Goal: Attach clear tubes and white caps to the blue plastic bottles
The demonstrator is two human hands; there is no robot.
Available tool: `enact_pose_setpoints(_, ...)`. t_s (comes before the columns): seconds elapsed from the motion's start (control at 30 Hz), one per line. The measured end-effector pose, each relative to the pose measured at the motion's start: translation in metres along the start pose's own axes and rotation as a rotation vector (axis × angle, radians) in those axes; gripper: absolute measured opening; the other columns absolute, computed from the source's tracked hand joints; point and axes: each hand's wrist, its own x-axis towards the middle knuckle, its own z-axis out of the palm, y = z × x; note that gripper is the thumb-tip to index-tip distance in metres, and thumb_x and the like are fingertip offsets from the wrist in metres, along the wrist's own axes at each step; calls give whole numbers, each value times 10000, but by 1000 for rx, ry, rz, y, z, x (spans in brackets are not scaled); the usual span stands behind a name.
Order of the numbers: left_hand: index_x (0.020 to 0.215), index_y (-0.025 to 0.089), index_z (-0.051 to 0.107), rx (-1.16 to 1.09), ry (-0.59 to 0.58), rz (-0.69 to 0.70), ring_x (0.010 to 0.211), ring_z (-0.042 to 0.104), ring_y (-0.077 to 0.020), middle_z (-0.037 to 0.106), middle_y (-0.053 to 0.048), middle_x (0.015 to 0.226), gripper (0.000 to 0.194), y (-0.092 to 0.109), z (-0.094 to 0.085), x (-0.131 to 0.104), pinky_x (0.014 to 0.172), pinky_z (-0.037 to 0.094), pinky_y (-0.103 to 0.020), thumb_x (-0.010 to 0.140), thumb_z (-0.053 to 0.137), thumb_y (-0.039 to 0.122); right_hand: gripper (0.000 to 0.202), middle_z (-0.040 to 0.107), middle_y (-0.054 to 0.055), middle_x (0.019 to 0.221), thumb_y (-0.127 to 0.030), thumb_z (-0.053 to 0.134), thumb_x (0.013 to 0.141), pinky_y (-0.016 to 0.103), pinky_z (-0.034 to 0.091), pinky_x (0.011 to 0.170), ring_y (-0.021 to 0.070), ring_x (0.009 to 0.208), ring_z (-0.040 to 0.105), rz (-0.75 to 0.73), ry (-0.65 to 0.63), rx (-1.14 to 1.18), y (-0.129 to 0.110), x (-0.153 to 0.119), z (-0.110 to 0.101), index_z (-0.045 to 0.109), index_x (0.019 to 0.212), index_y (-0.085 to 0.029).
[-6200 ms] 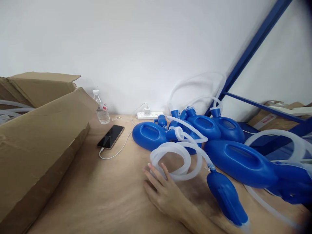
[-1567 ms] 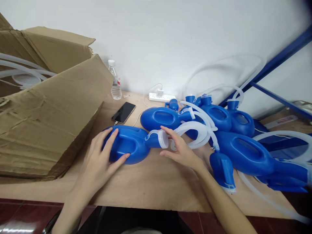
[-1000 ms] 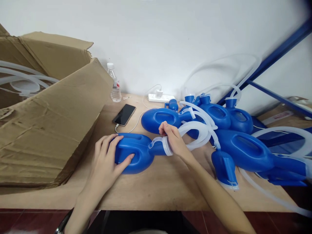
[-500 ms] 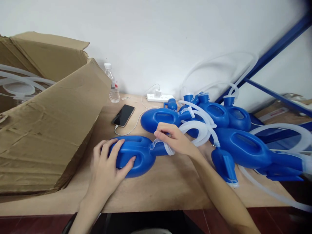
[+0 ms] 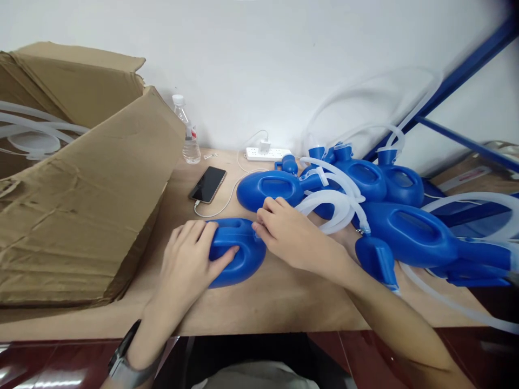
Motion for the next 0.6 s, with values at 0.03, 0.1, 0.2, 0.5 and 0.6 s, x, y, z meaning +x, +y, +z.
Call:
enact_pose_setpoints(0.03, 1099, 196, 646, -16, -18, 4, 972, 656, -332, 722, -101, 977, 351, 1, 1, 3, 856, 499, -492, 1067, 583, 540, 309, 638, 144, 977, -246, 484, 1125, 476, 472, 858, 312, 944, 588, -16, 38, -78, -1, -1, 4, 685, 897, -189)
enact_pose_setpoints(0.1, 1105, 203, 659, -25, -53, -13, 992, 664, -333, 744, -95, 998, 327, 5, 2, 6, 869, 483, -488, 1047, 622, 523, 362, 647, 186, 967, -299, 470, 1139, 494, 466, 842, 353, 958, 572, -20, 87, -213, -4, -2, 11, 730, 926, -165)
enact_pose_setpoints(0.2, 1103, 210, 680, -10, -96, -68, 1026, 675, -346, 761, -85, 1014, 280, 12, 3, 8, 884, 460, -494, 1007, 678, 474, 457, 665, 205, 972, -372, 463, 1162, 461, 466, 804, 360, 986, 566, -18, 77, -349, -5, 2, 13, 769, 921, -133)
enact_pose_setpoints(0.5, 1049, 202, 692, 53, -184, -149, 1077, 707, -373, 788, -99, 1048, 190, 20, -2, 15, 870, 428, -503, 992, 659, 380, 390, 693, 121, 970, -226, 504, 1148, 380, 407, 754, 239, 875, 540, -207, -55, -290, 6, 17, 4, 768, 878, -126)
enact_pose_setpoints(0.6, 1019, 200, 679, 44, -198, -153, 1074, 715, -379, 786, -102, 1016, 174, 20, -3, 17, 867, 422, -502, 992, 661, 370, 403, 666, 85, 956, -257, 486, 1163, 350, 418, 758, 205, 861, 557, -246, -25, -77, 11, 17, 5, 733, 868, -138)
